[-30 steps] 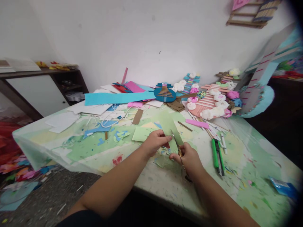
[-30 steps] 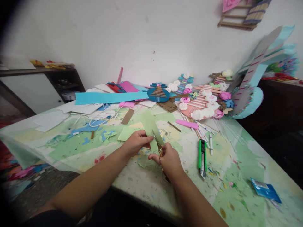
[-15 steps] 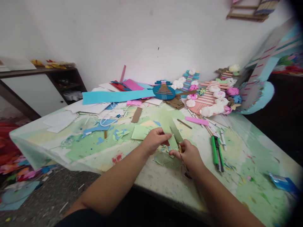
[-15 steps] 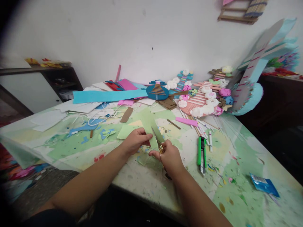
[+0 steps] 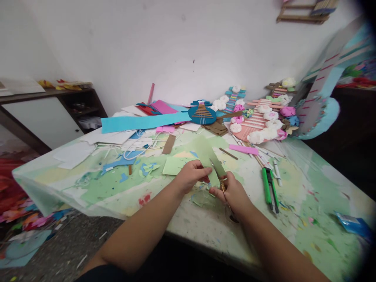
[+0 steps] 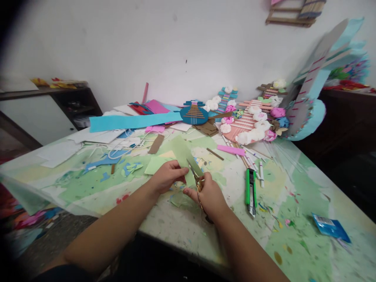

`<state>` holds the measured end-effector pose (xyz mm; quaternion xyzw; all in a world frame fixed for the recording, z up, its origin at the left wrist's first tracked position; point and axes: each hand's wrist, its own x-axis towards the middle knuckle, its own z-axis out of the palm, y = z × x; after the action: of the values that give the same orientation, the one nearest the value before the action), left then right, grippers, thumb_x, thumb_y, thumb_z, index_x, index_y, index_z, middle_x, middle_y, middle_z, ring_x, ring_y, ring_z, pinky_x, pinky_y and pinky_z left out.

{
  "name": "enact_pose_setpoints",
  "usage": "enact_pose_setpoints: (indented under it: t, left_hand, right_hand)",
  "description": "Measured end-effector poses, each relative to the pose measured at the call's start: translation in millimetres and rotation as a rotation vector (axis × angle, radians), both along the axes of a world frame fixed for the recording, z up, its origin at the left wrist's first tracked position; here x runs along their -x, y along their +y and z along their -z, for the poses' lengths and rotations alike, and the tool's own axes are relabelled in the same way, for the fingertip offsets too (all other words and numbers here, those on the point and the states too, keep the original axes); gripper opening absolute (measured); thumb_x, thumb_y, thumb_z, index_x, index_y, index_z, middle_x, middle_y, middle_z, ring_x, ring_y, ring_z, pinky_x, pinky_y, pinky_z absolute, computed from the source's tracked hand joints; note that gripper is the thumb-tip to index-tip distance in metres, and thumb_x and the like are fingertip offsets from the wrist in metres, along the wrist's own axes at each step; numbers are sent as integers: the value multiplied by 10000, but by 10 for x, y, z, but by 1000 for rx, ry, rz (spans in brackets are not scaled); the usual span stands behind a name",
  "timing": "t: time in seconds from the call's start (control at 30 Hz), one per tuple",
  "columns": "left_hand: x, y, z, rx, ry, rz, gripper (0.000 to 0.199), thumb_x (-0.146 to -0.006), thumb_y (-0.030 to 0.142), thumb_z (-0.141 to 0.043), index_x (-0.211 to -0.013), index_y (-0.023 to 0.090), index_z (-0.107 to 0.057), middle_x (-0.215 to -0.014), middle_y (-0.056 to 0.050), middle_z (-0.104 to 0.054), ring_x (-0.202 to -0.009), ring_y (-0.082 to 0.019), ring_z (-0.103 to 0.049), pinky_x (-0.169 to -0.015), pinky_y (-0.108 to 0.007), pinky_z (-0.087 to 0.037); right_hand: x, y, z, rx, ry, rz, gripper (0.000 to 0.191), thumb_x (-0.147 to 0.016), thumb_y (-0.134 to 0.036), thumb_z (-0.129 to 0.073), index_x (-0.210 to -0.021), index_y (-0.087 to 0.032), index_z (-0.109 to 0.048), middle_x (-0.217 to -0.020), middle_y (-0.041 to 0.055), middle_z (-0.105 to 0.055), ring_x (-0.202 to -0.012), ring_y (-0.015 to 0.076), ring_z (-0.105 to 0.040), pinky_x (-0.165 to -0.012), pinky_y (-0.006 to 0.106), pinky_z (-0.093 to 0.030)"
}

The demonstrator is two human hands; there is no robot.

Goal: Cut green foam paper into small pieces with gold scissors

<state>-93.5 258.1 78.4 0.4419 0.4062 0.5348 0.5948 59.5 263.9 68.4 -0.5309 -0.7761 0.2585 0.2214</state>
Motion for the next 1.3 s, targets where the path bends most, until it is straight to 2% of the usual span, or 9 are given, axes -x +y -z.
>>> enact_pose_setpoints:
  t: [0.27,0.53,0.73,0.97,1.07,1.13,1.23,1.3]
  left_hand:
    - [-2,-41,-54,-79,70,63,223,-595,269,-596,-734,95,-590,-610,-40,-574,-509,-89,-502,-504,-227,-401]
    - [-30,-67,-67,-76,103,-3,176,-582,268,-605,-653,114,-558,-550,-3,-548,-474,-83,-492,-487,-221,-384]
    - [-44,-32,-59,-61,73,-182,189,-595,289,-587,-636,113,-531,-504,7,-516,-470,-92,-494,-501,-239,-399]
    - [25,16,-33,-47,-46,-385,208,-590,314,-586,-618,134,-485,-489,35,-473,-454,-72,-471,-487,-217,-386]
    - [58,42,-45,-32,-97,-425,203,-581,298,-593,-610,137,-473,-483,38,-464,-446,-63,-459,-486,-210,-386]
    - [77,67,-42,-20,-100,-433,203,-576,296,-597,-605,137,-475,-493,32,-477,-454,-64,-462,-490,-211,-389]
    - [81,98,-14,-1,-73,-401,195,-574,292,-597,-647,134,-509,-559,8,-526,-499,-75,-489,-515,-218,-405]
    - [61,103,9,-11,-60,-360,202,-585,288,-588,-696,131,-528,-601,-5,-552,-526,-84,-503,-542,-234,-421]
  right_hand:
    - [-10,-35,-69,69,98,-39,507,-535,-456,-597,-892,-169,-380,-698,23,-550,-622,160,-502,-521,250,-353]
    - [12,-19,-74,127,180,47,528,-488,-427,-631,-875,-183,-367,-674,20,-577,-589,165,-519,-514,255,-358]
    - [-14,6,-17,54,93,80,542,-501,-496,-599,-865,-192,-337,-673,16,-553,-609,160,-513,-539,257,-346]
    - [-33,18,-73,-52,-38,31,394,-555,-540,-527,-700,-215,-359,-512,-49,-434,-486,118,-408,-467,232,-291]
    - [-65,29,-107,-85,45,70,359,-588,-522,-507,-680,-214,-347,-496,-60,-385,-464,104,-365,-454,228,-283]
    - [-84,32,-117,-80,189,70,335,-620,-505,-487,-694,-213,-339,-517,-59,-379,-464,96,-359,-450,225,-288]
    - [-91,20,-103,2,425,-37,324,-657,-494,-450,-763,-209,-338,-551,-57,-377,-454,84,-347,-438,222,-296]
    - [-82,10,-84,64,435,-124,337,-650,-485,-468,-790,-204,-346,-559,-57,-382,-461,82,-340,-440,220,-297]
